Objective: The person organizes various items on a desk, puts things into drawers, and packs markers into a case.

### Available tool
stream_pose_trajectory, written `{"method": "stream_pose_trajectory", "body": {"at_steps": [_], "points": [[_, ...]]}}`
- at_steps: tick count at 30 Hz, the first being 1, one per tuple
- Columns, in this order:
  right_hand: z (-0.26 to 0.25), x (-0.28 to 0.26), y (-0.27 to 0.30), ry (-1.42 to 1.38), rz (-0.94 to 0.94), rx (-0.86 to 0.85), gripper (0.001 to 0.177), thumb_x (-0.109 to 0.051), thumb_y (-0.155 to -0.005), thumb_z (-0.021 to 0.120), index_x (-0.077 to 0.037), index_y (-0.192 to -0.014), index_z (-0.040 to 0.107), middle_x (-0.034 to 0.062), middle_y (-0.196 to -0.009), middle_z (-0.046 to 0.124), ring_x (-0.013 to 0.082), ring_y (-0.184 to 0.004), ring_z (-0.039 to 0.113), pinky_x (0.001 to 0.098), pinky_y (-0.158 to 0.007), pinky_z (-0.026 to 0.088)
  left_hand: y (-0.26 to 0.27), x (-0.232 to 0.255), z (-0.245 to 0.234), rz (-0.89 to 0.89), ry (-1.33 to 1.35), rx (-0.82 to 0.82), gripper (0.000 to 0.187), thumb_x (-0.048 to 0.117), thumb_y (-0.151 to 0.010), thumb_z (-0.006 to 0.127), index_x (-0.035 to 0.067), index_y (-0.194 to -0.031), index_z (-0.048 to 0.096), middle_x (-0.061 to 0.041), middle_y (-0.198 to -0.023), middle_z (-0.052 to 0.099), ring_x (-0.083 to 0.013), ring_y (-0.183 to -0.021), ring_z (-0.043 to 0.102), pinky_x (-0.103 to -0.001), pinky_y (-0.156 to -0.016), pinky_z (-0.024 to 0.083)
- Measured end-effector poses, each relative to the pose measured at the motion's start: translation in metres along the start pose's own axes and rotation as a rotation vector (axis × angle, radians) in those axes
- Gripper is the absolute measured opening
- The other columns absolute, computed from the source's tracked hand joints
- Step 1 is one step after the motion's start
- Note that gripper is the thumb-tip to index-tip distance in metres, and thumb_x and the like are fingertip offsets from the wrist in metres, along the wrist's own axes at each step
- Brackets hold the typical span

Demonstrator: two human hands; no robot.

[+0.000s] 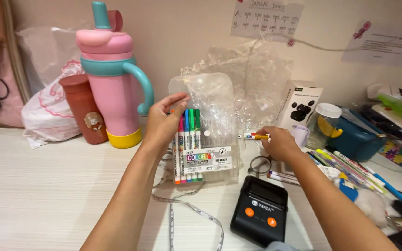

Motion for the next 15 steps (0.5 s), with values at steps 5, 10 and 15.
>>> {"method": "stream_pose_trajectory", "body": {"at_steps": [5,10,15], "points": [[0.026,0.003,-0.012,-0.008,0.064,-0.022,0.031,-0.018,-0.083,0.07,-0.02,-0.114,0.075,0.0079,-0.116,0.075,0.0293,-0.112,0.067,0.0423,-0.098,0.052,-0.012,-0.015,-0.005,-0.019,-0.01,-0.013,0.037,0.013,-0.098,0.061,0.002,-0.133,0.064,-0.005,-0.129,0.073,-0.012,-0.11,0.067,-0.027,-0.09,0.054],[0.019,-0.014,-0.01,0.112,0.108,-0.053,0.025,-0.022,-0.083,0.073,-0.022,-0.108,0.077,0.0015,-0.122,0.071,0.0258,-0.119,0.063,0.0511,-0.103,0.047,-0.009,-0.013,-0.01,-0.05,0.002,-0.026,0.037,0.014,-0.098,0.061,0.002,-0.133,0.063,-0.006,-0.129,0.073,-0.0119,-0.112,0.067,-0.026,-0.094,0.054],[0.015,-0.009,-0.005,0.317,-0.084,-0.039,0.015,-0.024,-0.086,0.071,-0.018,-0.098,0.079,0.0006,-0.118,0.069,0.0242,-0.121,0.058,0.0533,-0.106,0.037,0.005,-0.001,-0.022,-0.066,-0.007,-0.016,0.039,0.014,-0.096,0.06,0.003,-0.134,0.063,-0.007,-0.132,0.072,-0.012,-0.113,0.068,-0.027,-0.093,0.055]]}}
Point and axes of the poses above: each hand's wrist, its own y-axis away from the middle knuckle, its own z-axis out of the palm, x = y × z, the point moved 8 cm from there along -y, towards the middle knuckle
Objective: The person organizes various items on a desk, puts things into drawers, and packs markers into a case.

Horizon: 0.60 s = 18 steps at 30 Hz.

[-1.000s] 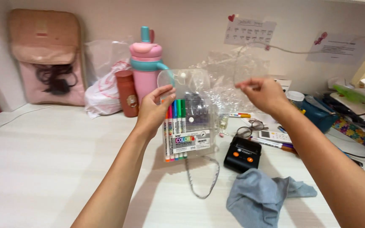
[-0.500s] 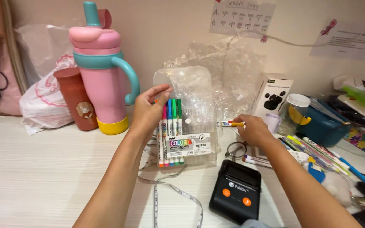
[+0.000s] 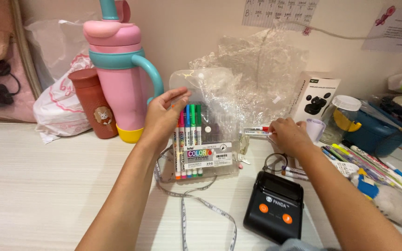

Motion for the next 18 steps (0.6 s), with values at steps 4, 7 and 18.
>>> {"method": "stream_pose_trajectory", "body": {"at_steps": [4,7,18], "points": [[-0.046,0.019,0.009,-0.043,-0.038,0.064,0.019,-0.028,-0.092,0.07,-0.016,-0.106,0.075,0.0051,-0.112,0.072,0.0277,-0.107,0.066,0.0528,-0.095,0.045,0.009,0.013,-0.019,0.083,0.061,-0.006,0.039,0.014,-0.098,0.062,0.0,-0.134,0.062,-0.009,-0.131,0.071,-0.0126,-0.116,0.067,-0.027,-0.095,0.055],[-0.103,0.025,0.027,-0.375,0.014,0.048,0.019,-0.025,-0.089,0.076,-0.015,-0.105,0.081,0.0069,-0.098,0.082,0.0193,-0.086,0.077,0.0353,-0.078,0.059,0.023,0.035,-0.034,0.087,0.112,-0.021,0.04,0.014,-0.097,0.063,0.0,-0.134,0.062,-0.01,-0.132,0.071,-0.0138,-0.116,0.066,-0.028,-0.096,0.054],[-0.326,-0.077,0.111,-1.081,-0.12,0.304,0.019,-0.02,-0.098,0.071,-0.009,-0.113,0.075,0.0074,-0.108,0.075,0.0119,-0.098,0.068,0.0262,-0.082,0.053,0.072,0.129,-0.079,0.18,0.021,-0.042,0.043,0.016,-0.095,0.068,-0.002,-0.133,0.063,-0.01,-0.129,0.073,-0.0141,-0.121,0.065,-0.027,-0.102,0.052]]}}
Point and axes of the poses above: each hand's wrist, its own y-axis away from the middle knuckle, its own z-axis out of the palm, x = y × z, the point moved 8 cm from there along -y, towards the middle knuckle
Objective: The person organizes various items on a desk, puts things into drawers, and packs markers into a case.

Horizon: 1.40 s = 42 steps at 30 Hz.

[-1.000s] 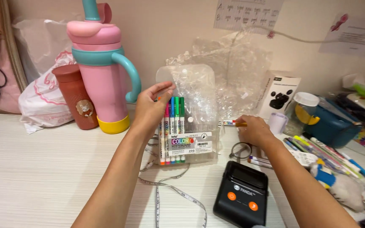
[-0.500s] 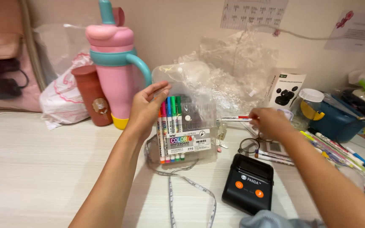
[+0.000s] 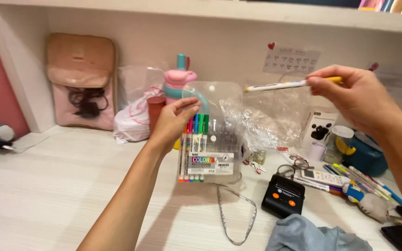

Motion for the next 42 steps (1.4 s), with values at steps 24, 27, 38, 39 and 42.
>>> {"method": "stream_pose_trajectory", "body": {"at_steps": [24,27,38,39,42], "points": [[0.136,-0.116,0.034,-0.038,-0.354,-0.611,0.027,-0.015,-0.104,0.048,-0.004,-0.129,0.048,0.0106,-0.124,0.067,0.0155,-0.118,0.066,0.0343,-0.101,0.055,0.068,0.045,0.009,-0.018,-0.005,-0.26,0.045,0.019,-0.096,0.066,0.0,-0.136,0.062,-0.011,-0.134,0.07,-0.0153,-0.124,0.065,-0.03,-0.108,0.049],[0.146,-0.098,0.04,0.066,-0.183,-0.62,0.029,-0.015,-0.101,0.047,-0.007,-0.129,0.049,0.0093,-0.121,0.07,0.0174,-0.114,0.068,0.036,-0.102,0.057,0.078,0.049,0.016,-0.074,-0.004,-0.273,0.047,0.021,-0.095,0.067,0.0,-0.137,0.062,-0.01,-0.135,0.069,-0.0151,-0.123,0.064,-0.031,-0.106,0.051],[0.2,-0.065,0.079,0.03,-0.028,-0.694,0.036,-0.01,-0.095,0.058,-0.015,-0.13,0.068,0.0046,-0.123,0.069,0.015,-0.109,0.073,0.0308,-0.095,0.056,0.08,0.039,0.017,-0.087,-0.041,-0.241,0.047,0.025,-0.095,0.068,0.004,-0.137,0.064,-0.01,-0.128,0.072,-0.0143,-0.116,0.067,-0.03,-0.1,0.055],[0.196,-0.06,0.078,0.069,0.035,-0.629,0.043,-0.009,-0.093,0.059,-0.019,-0.133,0.069,0.0025,-0.123,0.069,0.0137,-0.105,0.075,0.0284,-0.091,0.058,0.08,0.037,0.017,-0.084,-0.027,-0.238,0.047,0.025,-0.095,0.068,0.004,-0.137,0.063,-0.009,-0.128,0.072,-0.0132,-0.116,0.067,-0.03,-0.1,0.055],[0.2,-0.053,0.079,-0.028,-0.019,-0.676,0.04,-0.008,-0.095,0.061,-0.015,-0.134,0.068,0.0076,-0.124,0.071,0.0159,-0.107,0.075,0.0289,-0.093,0.057,0.081,0.033,0.016,-0.091,-0.037,-0.232,0.047,0.023,-0.094,0.068,0.003,-0.136,0.064,-0.01,-0.127,0.073,-0.0144,-0.114,0.068,-0.03,-0.099,0.057]]}}
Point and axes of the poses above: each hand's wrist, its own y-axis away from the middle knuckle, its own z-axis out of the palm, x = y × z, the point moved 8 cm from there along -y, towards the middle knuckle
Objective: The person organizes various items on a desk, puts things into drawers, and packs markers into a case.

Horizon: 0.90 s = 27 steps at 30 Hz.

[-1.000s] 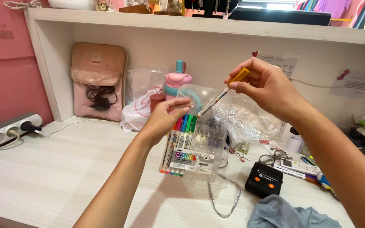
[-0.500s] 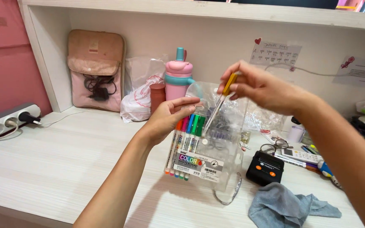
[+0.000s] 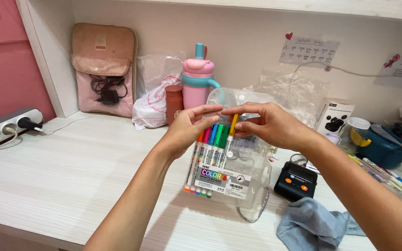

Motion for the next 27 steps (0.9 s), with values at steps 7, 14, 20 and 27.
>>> {"method": "stream_pose_trajectory", "body": {"at_steps": [7,14,20,27], "points": [[0.008,0.009,0.0,0.003,-0.12,-0.044,0.043,-0.012,-0.097,0.053,-0.016,-0.139,0.063,0.0026,-0.13,0.067,0.0151,-0.112,0.072,0.0294,-0.096,0.055,-0.009,-0.023,-0.001,-0.007,0.224,0.034,0.044,0.019,-0.096,0.066,-0.001,-0.136,0.063,-0.014,-0.13,0.07,-0.0191,-0.115,0.068,-0.032,-0.098,0.058],[0.004,0.024,0.0,-0.048,0.036,0.059,0.03,-0.018,-0.097,0.061,-0.011,-0.124,0.07,0.0065,-0.115,0.075,0.0157,-0.103,0.076,0.0296,-0.089,0.059,-0.011,-0.014,0.004,0.02,0.164,0.039,0.039,0.015,-0.096,0.065,0.0,-0.133,0.064,-0.013,-0.133,0.071,-0.015,-0.117,0.068,-0.028,-0.1,0.057],[-0.012,0.03,0.002,0.06,0.043,0.129,0.02,-0.022,-0.091,0.071,-0.004,-0.101,0.074,0.0071,-0.105,0.082,0.0155,-0.098,0.079,0.0311,-0.085,0.062,-0.016,-0.028,0.002,0.002,0.137,0.117,0.038,0.014,-0.095,0.067,0.001,-0.13,0.066,-0.012,-0.127,0.074,-0.0149,-0.114,0.069,-0.029,-0.098,0.057],[-0.11,0.071,0.024,0.183,0.022,0.389,0.026,-0.029,-0.096,0.062,-0.013,-0.114,0.074,-0.0003,-0.113,0.077,0.0137,-0.1,0.072,0.0354,-0.082,0.065,-0.045,-0.066,-0.02,0.044,0.106,0.241,0.038,0.013,-0.096,0.067,-0.002,-0.131,0.068,-0.011,-0.126,0.075,-0.0135,-0.11,0.069,-0.028,-0.096,0.055]]}}
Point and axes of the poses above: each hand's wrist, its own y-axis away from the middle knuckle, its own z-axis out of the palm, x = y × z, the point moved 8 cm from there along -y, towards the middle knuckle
